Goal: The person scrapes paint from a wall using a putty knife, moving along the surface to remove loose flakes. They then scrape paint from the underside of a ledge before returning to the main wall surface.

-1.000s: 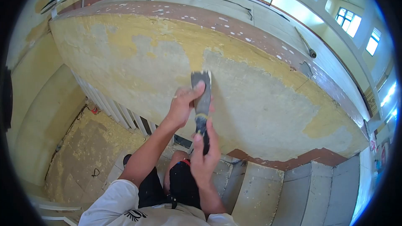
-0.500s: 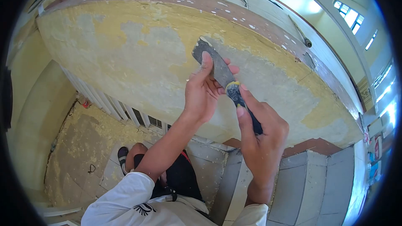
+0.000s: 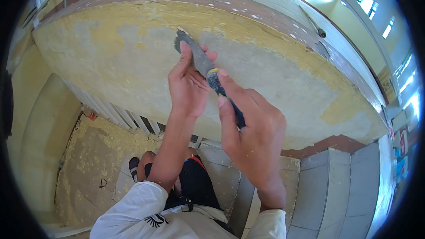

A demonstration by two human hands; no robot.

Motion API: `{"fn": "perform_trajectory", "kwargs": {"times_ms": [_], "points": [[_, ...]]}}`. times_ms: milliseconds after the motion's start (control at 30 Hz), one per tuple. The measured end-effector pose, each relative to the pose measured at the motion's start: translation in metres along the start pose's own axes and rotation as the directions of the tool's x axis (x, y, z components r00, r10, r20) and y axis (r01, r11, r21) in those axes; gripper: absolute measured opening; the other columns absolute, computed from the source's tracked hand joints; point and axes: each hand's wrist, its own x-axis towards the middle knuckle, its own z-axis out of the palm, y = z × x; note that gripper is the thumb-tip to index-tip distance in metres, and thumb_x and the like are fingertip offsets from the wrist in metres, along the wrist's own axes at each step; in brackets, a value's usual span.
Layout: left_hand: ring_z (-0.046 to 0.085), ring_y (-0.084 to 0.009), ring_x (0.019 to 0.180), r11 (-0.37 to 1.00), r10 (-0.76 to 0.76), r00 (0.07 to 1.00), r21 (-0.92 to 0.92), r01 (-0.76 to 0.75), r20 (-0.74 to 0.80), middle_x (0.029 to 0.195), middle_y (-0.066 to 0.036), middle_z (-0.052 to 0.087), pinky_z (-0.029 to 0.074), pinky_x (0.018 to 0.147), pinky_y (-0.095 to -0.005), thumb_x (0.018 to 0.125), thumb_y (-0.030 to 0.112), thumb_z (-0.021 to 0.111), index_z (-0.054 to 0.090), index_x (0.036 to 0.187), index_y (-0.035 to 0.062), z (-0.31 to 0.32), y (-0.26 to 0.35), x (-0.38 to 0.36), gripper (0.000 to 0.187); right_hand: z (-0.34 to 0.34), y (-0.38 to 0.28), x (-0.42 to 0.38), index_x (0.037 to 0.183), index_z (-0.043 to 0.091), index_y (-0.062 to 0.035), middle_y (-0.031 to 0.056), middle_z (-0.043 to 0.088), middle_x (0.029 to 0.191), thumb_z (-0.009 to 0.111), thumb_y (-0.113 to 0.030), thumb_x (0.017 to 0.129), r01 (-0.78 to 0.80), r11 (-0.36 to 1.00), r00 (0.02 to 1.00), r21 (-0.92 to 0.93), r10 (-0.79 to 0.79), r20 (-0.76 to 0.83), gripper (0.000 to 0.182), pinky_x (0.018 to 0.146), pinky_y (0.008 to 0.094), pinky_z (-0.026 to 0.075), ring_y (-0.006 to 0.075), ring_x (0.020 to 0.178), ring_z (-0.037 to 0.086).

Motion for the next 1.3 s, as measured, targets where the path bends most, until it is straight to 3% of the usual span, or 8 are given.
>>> {"fn": "perform_trajectory", "kwargs": {"times_ms": [133,267,367,633,900,1133,1233,1300], "points": [[0.063,-0.0163,0.073,0.968,-0.128,0.991,0.213,0.134,-0.039,0.081,-0.007,0.064,0.049,0.066,-0.0277,0.092,0.043,0.043,0.055,0.102,0.0028,-0.007,0.009,-0.007,0.043,0.018,0.014,-0.023,0.112,0.058,-0.0021,0.0115,0.057,0.079,0.06,-0.003,0.078,-0.288,0.872,0.958,0.396,0.265,0.113,0.034,0.054,0.0291,0.043,0.0174,0.058,0.051],[0.062,-0.0157,0.074,0.929,-0.242,0.966,0.31,0.203,0.091,0.088,-0.011,0.063,0.049,0.068,-0.0283,0.092,0.047,0.04,0.047,0.116,-0.0008,-0.023,0.005,-0.022,0.054,0.042,0.026,-0.068,0.117,0.056,-0.0035,0.0098,0.053,0.088,0.062,-0.005,0.077,-0.565,0.209,0.763,0.798,0.501,0.408,0.04,0.057,0.0276,0.042,0.0162,0.066,0.05],[0.061,-0.0162,0.078,0.942,-0.199,0.976,0.291,0.165,0.09,0.088,-0.01,0.062,0.049,0.069,-0.0278,0.093,0.046,0.039,0.041,0.123,0.0024,-0.022,-0.004,-0.035,0.053,0.038,0.03,-0.069,0.116,0.057,-0.0045,0.0107,0.05,0.09,0.063,-0.002,0.075,-0.025,0.994,0.988,0.103,0.04,-0.151,0.042,0.055,0.0267,0.041,0.0155,0.071,0.05],[0.057,-0.0081,0.066,0.923,-0.196,0.98,0.344,0.17,0.042,0.078,-0.002,0.058,0.049,0.064,-0.0237,0.091,0.037,0.051,0.052,0.099,0.0055,-0.002,-0.019,-0.028,0.033,-0.012,0.01,-0.041,0.108,0.064,-0.0145,0.0062,0.057,0.086,0.068,0.0,0.067,0.147,0.837,0.986,-0.527,-0.168,0.008,0.045,0.057,0.0291,0.045,0.0199,0.064,0.057],[0.059,-0.0091,0.06,0.982,-0.189,0.98,0.042,0.187,0.062,0.078,-0.006,0.063,0.051,0.056,-0.0224,0.092,0.03,0.05,0.054,0.091,0.0039,0.018,-0.027,-0.026,0.026,-0.038,0.005,-0.015,0.108,0.064,-0.0188,0.0013,0.055,0.074,0.068,-0.004,0.062,0.221,0.851,0.975,-0.476,-0.2,0.095,0.049,0.048,0.0288,0.043,0.0183,0.053,0.054],[0.057,-0.009,0.06,0.987,-0.07,0.998,0.145,0.069,0.004,0.075,-0.004,0.061,0.049,0.059,-0.0223,0.09,0.04,0.052,0.056,0.089,0.006,0.004,-0.006,-0.021,0.034,-0.011,0.0,-0.012,0.109,0.063,-0.0153,0.0038,0.054,0.075,0.067,-0.003,0.065,0.228,0.889,0.974,-0.399,-0.205,0.099,0.046,0.051,0.0291,0.045,0.0205,0.056,0.056],[0.055,-0.0074,0.059,0.932,-0.09,0.995,0.349,0.098,-0.038,0.074,-0.002,0.06,0.047,0.057,-0.0213,0.09,0.038,0.052,0.056,0.086,0.0062,-0.014,-0.01,-0.031,0.032,0.003,0.007,-0.04,0.113,0.057,-0.0115,0.0081,0.054,0.078,0.065,-0.002,0.067,0.093,0.972,0.995,-0.216,-0.083,0.058,0.048,0.051,0.029,0.045,0.0245,0.057,0.056],[0.053,-0.0064,0.06,0.893,0.01,0.998,0.449,0.021,-0.067,0.072,0.0,0.057,0.046,0.057,-0.0212,0.091,0.038,0.05,0.057,0.086,0.0057,-0.026,-0.008,-0.032,0.033,0.037,0.034,-0.061,0.124,0.041,-0.0072,0.0059,0.053,0.077,0.061,-0.006,0.079,-0.096,0.969,0.994,0.228,0.083,0.067,0.049,0.045,0.0271,0.039,0.0164,0.053,0.051]]}}
